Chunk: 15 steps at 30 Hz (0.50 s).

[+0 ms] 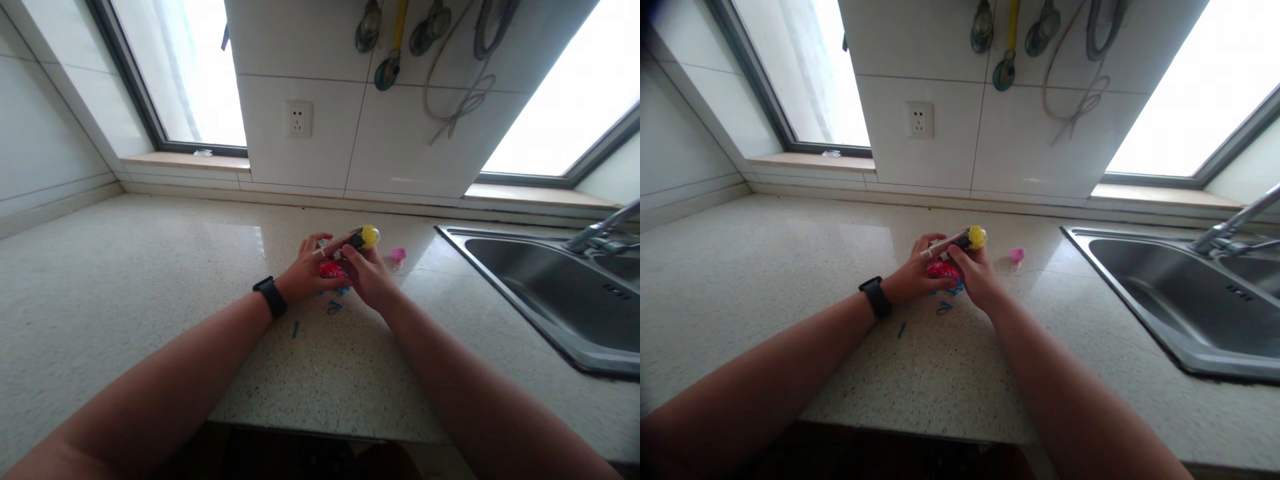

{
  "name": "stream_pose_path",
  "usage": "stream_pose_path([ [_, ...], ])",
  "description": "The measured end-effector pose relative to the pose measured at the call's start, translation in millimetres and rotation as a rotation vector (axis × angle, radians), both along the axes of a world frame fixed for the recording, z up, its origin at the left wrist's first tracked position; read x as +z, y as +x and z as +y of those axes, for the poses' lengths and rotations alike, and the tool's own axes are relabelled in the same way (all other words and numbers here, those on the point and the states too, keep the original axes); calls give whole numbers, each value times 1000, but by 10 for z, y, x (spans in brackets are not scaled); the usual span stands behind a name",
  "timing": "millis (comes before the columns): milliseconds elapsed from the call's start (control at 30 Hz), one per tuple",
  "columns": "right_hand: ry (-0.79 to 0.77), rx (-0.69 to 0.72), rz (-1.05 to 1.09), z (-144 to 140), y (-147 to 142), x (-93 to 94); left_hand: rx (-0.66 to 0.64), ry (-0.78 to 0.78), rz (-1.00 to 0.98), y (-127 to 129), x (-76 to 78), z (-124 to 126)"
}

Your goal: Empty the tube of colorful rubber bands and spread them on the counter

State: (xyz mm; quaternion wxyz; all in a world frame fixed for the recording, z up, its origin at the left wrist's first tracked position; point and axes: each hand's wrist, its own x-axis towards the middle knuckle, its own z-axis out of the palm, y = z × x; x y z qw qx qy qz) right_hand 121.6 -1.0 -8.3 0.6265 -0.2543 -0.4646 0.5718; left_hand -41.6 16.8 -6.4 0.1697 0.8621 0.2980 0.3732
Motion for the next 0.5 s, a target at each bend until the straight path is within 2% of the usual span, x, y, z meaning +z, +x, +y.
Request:
stream_pose_path([
  [300,19,-32,1,23,53,29,19,44,63,-5,7,30],
  [500,78,-133,57,123,137,44,21,82,78,-19,-11,65],
])
